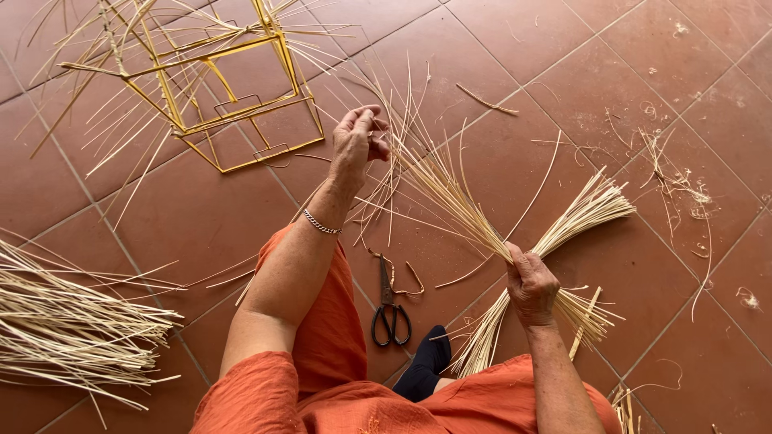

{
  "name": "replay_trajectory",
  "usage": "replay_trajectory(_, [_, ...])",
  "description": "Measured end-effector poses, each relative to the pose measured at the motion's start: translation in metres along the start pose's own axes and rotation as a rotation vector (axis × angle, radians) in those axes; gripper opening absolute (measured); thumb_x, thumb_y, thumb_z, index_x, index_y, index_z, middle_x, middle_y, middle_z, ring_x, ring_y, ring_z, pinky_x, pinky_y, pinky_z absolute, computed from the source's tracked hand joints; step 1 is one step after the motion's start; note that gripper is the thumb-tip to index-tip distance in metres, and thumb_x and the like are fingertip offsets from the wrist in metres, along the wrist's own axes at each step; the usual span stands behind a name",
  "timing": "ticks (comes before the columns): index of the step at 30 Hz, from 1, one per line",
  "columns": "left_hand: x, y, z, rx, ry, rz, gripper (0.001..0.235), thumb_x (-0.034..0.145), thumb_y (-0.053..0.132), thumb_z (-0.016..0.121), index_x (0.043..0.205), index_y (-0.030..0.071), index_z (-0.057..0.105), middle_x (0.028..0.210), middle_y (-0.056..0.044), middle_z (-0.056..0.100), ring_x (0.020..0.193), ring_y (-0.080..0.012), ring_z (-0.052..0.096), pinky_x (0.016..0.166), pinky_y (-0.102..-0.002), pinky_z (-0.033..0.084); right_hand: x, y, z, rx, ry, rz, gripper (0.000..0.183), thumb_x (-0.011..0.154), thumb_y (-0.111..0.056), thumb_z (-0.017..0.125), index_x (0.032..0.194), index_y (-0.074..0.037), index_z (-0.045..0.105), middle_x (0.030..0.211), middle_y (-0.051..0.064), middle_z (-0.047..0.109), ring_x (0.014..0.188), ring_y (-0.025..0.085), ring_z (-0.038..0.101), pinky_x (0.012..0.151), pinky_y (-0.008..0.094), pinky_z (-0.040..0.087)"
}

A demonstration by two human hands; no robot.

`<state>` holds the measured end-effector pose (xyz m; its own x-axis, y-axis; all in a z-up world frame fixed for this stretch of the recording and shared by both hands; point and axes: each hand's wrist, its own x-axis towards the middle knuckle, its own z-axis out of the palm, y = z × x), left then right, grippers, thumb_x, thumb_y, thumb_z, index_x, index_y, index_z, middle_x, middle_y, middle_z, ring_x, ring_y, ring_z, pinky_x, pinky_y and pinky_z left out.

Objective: The person sits on the floor and processes bundles of dried plant fibers. They separate strands, trim the ends with scissors, and align the fibers into neat bundles. The person repeatedly picks up, splits, and trims the material, leaving trimmed pieces on the floor.

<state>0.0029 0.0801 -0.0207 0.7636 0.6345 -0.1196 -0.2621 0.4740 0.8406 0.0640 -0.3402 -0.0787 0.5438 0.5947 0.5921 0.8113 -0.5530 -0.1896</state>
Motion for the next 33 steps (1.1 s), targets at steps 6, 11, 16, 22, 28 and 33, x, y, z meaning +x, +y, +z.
replay_trajectory(6, [0.008,-0.003,-0.006,-0.009,-0.097,0.008,0.029,0.102,0.022,0.06,0.124,0.004,0.061,0.096,-0.011,0.074,0.047,-0.0064,0.061,0.042,-0.025,0.055,-0.005,0.001,-0.001,-0.02,0.01,-0.077,0.033,0.099,-0.024,0.072,0.132,-0.023,0.07,0.086,-0.001,0.068,0.075,0.014,0.067,0.066,0.029,0.06])
replay_trajectory(11, [0.006,-0.007,-0.007,0.145,-0.115,0.056,0.03,0.103,0.023,0.071,0.114,-0.005,0.07,0.087,-0.009,0.074,0.049,-0.0023,0.055,0.044,-0.021,0.051,-0.004,-0.002,-0.008,-0.034,-0.005,-0.078,0.034,0.099,-0.019,0.074,0.132,-0.023,0.071,0.086,0.0,0.066,0.077,0.016,0.068,0.066,0.032,0.058])
replay_trajectory(16, [-0.001,0.005,0.0,0.129,-0.049,-0.063,0.024,0.097,0.021,0.072,0.107,0.005,0.058,0.08,-0.008,0.071,0.05,-0.007,0.062,0.046,-0.027,0.06,-0.001,-0.005,-0.012,-0.025,0.002,-0.08,0.034,0.098,-0.018,0.075,0.132,-0.022,0.071,0.083,0.001,0.063,0.074,0.016,0.065,0.063,0.033,0.057])
replay_trajectory(22, [-0.007,0.007,0.0,0.057,-0.159,-0.117,0.017,0.1,0.021,0.064,0.098,0.005,0.06,0.078,-0.013,0.071,0.055,-0.0169,0.071,0.052,-0.032,0.065,0.0,-0.007,-0.014,-0.02,0.0,-0.095,0.034,0.098,-0.018,0.075,0.132,-0.022,0.07,0.085,0.001,0.064,0.076,0.016,0.066,0.065,0.033,0.057])
replay_trajectory(28, [0.005,-0.006,-0.007,0.09,-0.081,0.14,0.014,0.105,0.014,0.057,0.096,0.006,0.062,0.079,-0.011,0.072,0.063,-0.0173,0.074,0.058,-0.034,0.066,-0.005,0.009,-0.005,-0.007,0.027,-0.081,0.031,0.099,-0.023,0.073,0.13,-0.021,0.071,0.086,0.001,0.068,0.073,0.015,0.067,0.063,0.031,0.06])
replay_trajectory(33, [0.014,0.016,-0.031,-0.025,0.112,0.396,0.012,0.106,0.011,0.054,0.097,0.008,0.061,0.078,-0.012,0.073,0.061,-0.0201,0.074,0.054,-0.036,0.066,-0.011,0.05,-0.015,-0.123,-0.058,0.096,0.024,0.105,-0.03,0.068,0.127,-0.025,0.074,0.086,0.002,0.071,0.071,0.017,0.067,0.063,0.033,0.06])
